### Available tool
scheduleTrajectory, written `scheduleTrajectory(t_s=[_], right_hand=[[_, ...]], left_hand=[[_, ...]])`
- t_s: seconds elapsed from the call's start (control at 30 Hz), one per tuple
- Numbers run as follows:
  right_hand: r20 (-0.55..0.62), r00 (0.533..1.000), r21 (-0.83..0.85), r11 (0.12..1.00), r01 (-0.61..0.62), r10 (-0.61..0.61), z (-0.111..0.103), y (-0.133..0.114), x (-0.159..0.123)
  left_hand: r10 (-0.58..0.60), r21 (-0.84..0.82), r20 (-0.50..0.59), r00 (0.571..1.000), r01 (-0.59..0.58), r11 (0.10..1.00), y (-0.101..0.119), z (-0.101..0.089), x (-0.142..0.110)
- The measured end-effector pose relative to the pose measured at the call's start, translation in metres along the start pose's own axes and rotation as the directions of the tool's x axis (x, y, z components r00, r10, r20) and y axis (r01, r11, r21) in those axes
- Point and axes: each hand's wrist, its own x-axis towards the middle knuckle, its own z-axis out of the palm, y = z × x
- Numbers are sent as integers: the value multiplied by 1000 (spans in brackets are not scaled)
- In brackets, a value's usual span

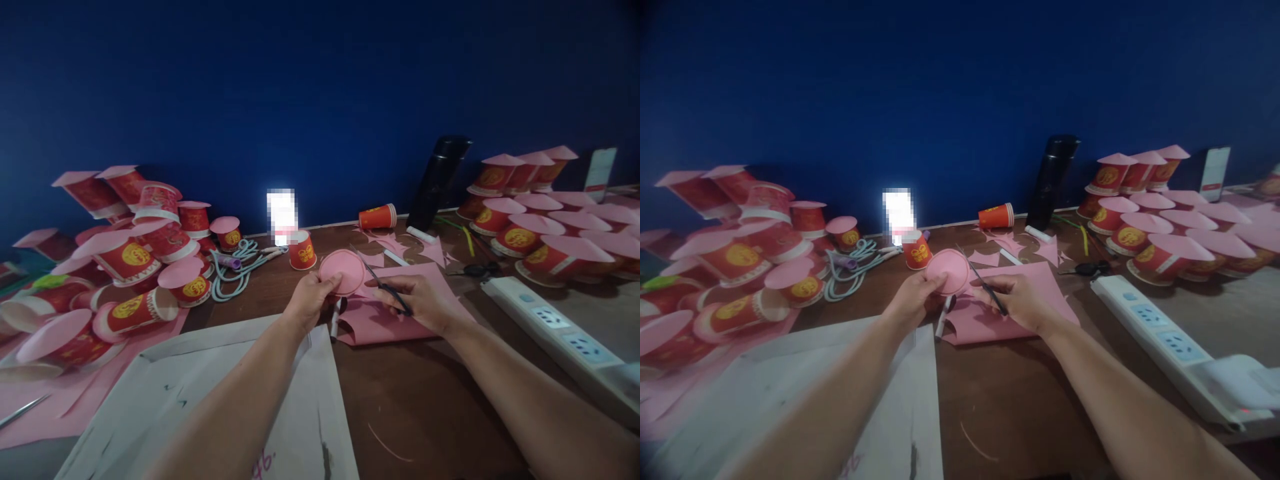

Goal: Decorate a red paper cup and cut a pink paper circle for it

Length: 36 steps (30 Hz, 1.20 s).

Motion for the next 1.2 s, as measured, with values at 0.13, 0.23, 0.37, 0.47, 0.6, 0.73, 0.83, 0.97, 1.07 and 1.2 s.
scheduleTrajectory(t_s=[0.13, 0.23, 0.37, 0.47, 0.6, 0.73, 0.83, 0.97, 1.07, 1.2], right_hand=[[10, 1000, 27, 1000, 9, -9, -1, 1, 0], [7, 1000, 23, 1000, 20, -20, -1, 2, 1], [2, 1000, -4, 1000, 19, -19, -1, 1, 1], [6, 1000, -1, 1000, 20, -20, 0, -1, 0], [-12, 1000, -2, 1000, -7, 7, 0, -2, 0], [-9, 1000, 7, 1000, -6, 6, 1, -2, -1], [-6, 1000, 8, 1000, -1, 1, 0, -2, -1], [0, 1000, 0, 1000, 4, -4, -1, 0, 0], [10, 1000, -2, 1000, 17, -17, -1, 1, 1], [6, 1000, 0, 1000, 13, -13, 0, 1, 0]], left_hand=[[0, 8, 4, 1000, 0, 1000, -1, -1, 0], [5, 5, 2, 1000, -5, 1000, -2, -1, 1], [-2, 3, 0, 1000, 2, 1000, -2, -1, 1], [-7, 9, -4, 1000, 7, 1000, -1, -1, 1], [-10, -2, -4, 1000, 10, 1000, 0, 0, 0], [-10, -11, -3, 1000, 10, 1000, 0, 0, 0], [-10, -5, -10, 1000, 10, 1000, 0, 0, -1], [-10, -2, -14, 1000, 10, 1000, 1, 0, -1], [-14, 3, -18, 1000, 15, 1000, 2, 1, -1], [-5, 2, -11, 1000, 5, 1000, 2, 1, -1]])
